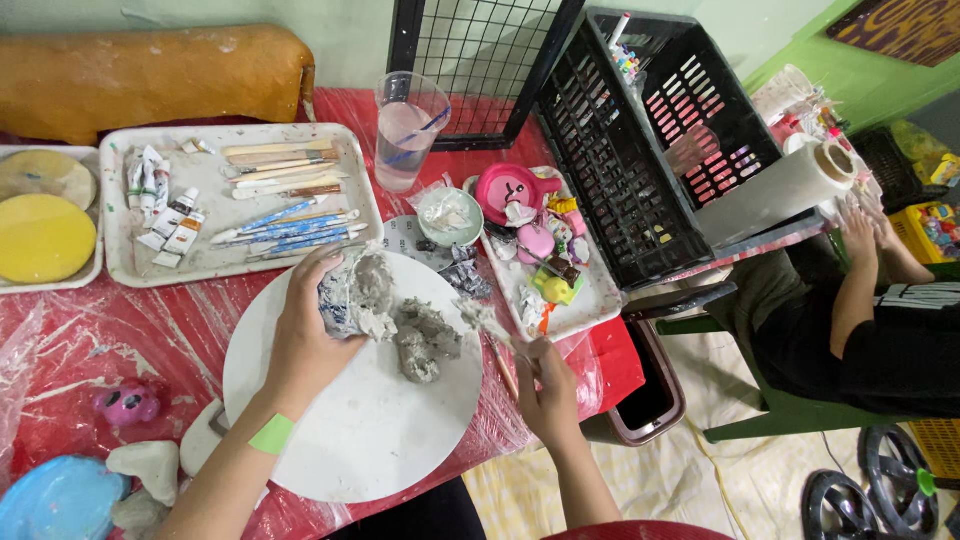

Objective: The person holds a ceramic cup on a white plate and scrapes dried clay residue from its surface with a wooden stick, letting the scrapings fall onto the plate. They then break pieces of dried clay by hand and place them into a bowl, and finally press and flatten a lump of clay on the plate.

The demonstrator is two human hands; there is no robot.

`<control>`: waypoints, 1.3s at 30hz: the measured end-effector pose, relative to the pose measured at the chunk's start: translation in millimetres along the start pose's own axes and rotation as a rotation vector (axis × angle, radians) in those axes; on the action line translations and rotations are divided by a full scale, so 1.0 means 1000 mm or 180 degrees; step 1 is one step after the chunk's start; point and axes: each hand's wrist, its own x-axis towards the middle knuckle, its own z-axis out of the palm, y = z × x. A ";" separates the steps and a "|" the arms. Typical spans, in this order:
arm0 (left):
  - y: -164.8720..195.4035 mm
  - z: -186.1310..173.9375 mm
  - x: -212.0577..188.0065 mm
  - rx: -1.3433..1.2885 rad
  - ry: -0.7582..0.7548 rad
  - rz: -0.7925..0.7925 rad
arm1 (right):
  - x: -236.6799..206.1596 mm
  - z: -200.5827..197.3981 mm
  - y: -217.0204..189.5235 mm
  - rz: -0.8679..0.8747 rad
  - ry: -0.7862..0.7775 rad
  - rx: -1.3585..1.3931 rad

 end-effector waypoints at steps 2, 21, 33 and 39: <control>-0.003 0.002 0.000 -0.0041 0.0036 0.0133 | 0.015 0.002 -0.015 0.0192 -0.0256 -0.0027; -0.002 -0.007 0.004 0.0002 -0.0597 0.1014 | 0.093 0.007 -0.077 -0.1829 -0.0568 -0.1854; -0.002 -0.004 0.003 -0.0029 -0.0483 0.1340 | 0.077 0.019 -0.069 -0.1000 -0.1456 -0.1497; 0.000 -0.010 0.010 0.0103 -0.0757 0.1480 | 0.086 0.013 -0.057 -0.0240 -0.2077 -0.0228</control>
